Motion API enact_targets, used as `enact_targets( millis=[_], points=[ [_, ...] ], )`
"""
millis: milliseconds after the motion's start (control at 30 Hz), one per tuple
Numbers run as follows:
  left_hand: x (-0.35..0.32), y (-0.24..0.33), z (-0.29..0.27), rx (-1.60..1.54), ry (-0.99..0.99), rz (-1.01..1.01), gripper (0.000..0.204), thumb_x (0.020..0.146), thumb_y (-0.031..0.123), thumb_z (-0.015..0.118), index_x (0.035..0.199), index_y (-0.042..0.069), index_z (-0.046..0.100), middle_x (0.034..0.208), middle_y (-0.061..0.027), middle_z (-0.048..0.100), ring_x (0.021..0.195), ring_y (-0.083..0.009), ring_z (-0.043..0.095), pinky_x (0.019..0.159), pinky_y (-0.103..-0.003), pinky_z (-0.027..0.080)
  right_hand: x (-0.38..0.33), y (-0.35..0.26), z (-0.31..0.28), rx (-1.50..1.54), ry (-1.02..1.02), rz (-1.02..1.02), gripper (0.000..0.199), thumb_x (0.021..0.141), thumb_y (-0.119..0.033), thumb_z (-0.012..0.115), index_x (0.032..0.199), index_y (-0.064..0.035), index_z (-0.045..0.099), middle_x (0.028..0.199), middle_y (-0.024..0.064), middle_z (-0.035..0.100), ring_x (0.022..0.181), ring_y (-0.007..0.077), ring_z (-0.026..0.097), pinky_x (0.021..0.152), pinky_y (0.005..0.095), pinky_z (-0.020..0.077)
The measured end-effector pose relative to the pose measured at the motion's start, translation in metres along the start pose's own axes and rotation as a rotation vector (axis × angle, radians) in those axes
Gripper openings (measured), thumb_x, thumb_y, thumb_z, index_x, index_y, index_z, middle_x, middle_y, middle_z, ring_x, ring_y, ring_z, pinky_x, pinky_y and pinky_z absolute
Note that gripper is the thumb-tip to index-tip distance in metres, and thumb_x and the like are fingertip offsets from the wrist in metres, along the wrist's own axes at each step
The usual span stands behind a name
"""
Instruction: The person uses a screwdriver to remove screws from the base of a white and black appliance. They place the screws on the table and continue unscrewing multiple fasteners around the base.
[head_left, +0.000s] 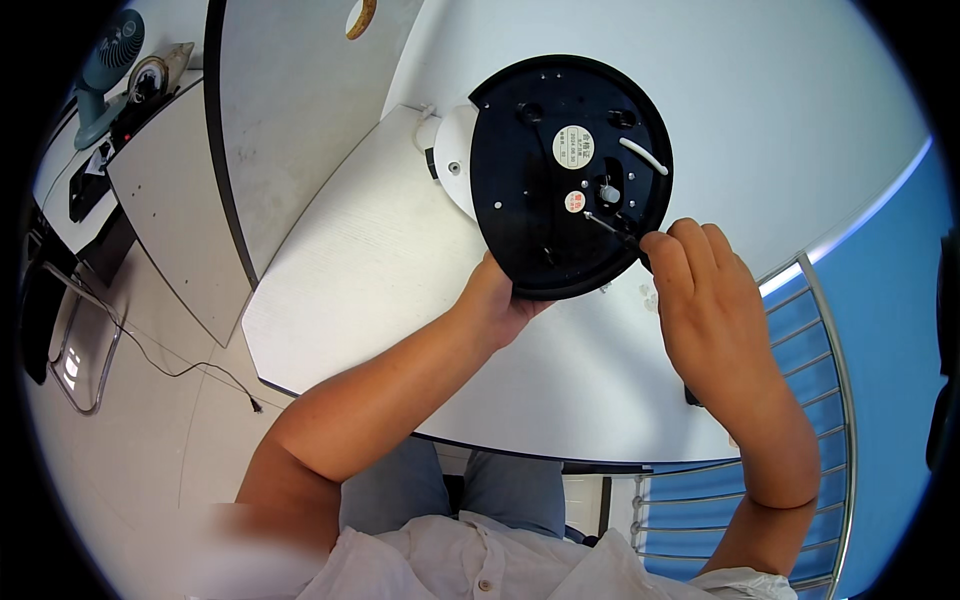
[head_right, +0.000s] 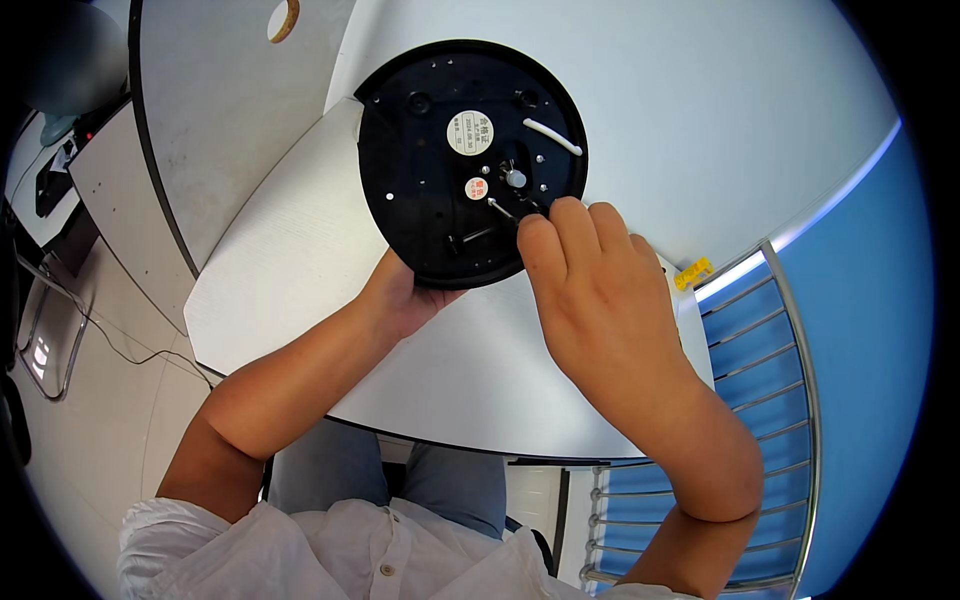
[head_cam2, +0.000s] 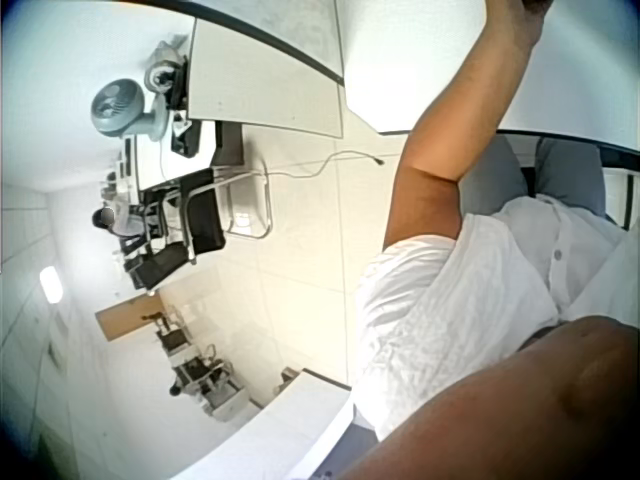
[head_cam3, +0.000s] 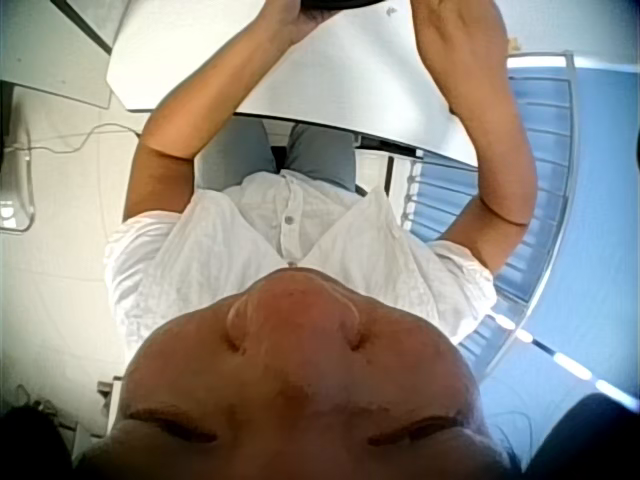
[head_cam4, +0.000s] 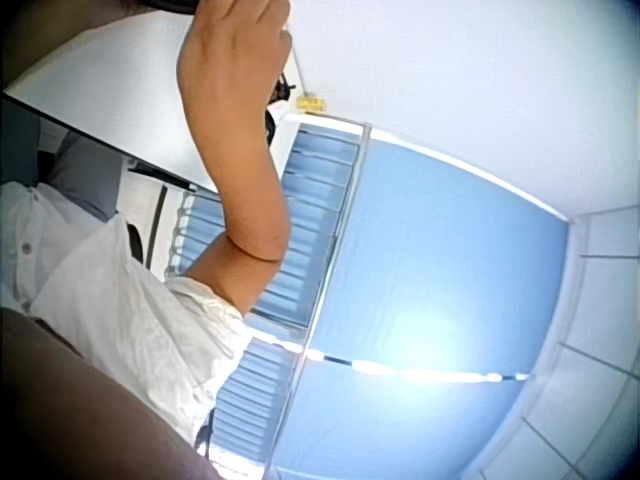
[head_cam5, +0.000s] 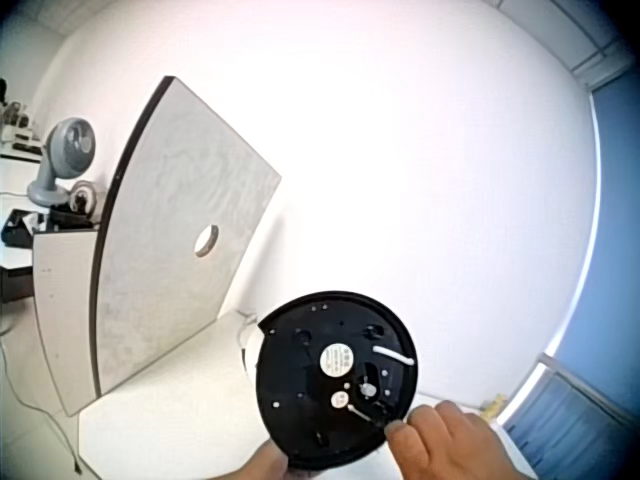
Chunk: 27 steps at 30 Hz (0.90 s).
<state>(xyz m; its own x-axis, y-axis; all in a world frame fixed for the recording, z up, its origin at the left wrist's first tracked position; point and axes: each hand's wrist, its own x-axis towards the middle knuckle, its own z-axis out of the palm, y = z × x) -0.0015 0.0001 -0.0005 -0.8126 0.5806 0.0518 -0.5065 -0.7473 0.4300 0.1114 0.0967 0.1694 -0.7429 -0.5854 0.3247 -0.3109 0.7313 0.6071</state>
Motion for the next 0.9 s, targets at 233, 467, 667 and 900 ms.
enact_targets(
  millis=[233,467,667,900],
  points=[
    [0.000,0.000,0.000,-0.004,-0.019,0.011,0.045,0.090,0.032,0.059,0.126,0.007,0.047,0.117,-0.0075,0.058,0.105,-0.0179,0.060,0.091,-0.032,0.051,-0.001,0.001,0.008,-0.074,0.052,-0.046,0.020,0.077,-0.010,0.064,0.091,-0.0057,0.051,0.071,0.0052,0.048,0.066,0.0197,0.050,0.054,0.0316,0.0402],
    [-0.001,0.001,0.004,-0.009,-0.053,0.029,0.046,0.091,0.033,0.059,0.125,0.006,0.047,0.117,-0.0083,0.059,0.103,-0.0176,0.062,0.089,-0.031,0.053,0.000,0.006,0.009,-0.087,0.055,0.031,0.030,0.076,-0.025,0.073,0.087,-0.0074,0.051,0.068,0.0040,0.047,0.063,0.0189,0.051,0.054,0.0317,0.0398],
    [-0.001,0.001,0.002,0.000,-0.065,0.047,0.045,0.090,0.034,0.060,0.124,0.006,0.048,0.115,-0.0080,0.060,0.102,-0.0173,0.062,0.088,-0.031,0.053,0.008,0.006,0.005,0.080,0.083,0.041,0.031,0.074,-0.016,0.072,0.095,-0.0060,0.052,0.085,0.0086,0.047,0.073,0.0232,0.051,0.056,0.0344,0.0413],
    [-0.001,0.001,0.002,0.010,-0.038,0.036,0.043,0.091,0.033,0.058,0.123,0.006,0.049,0.116,-0.0076,0.059,0.102,-0.0172,0.062,0.088,-0.030,0.053,0.003,0.006,0.003,0.267,0.006,0.132,0.031,0.072,-0.002,0.068,0.097,-0.0059,0.051,0.091,0.0114,0.050,0.081,0.0285,0.055,0.063,0.0375,0.0464]
  ],
)
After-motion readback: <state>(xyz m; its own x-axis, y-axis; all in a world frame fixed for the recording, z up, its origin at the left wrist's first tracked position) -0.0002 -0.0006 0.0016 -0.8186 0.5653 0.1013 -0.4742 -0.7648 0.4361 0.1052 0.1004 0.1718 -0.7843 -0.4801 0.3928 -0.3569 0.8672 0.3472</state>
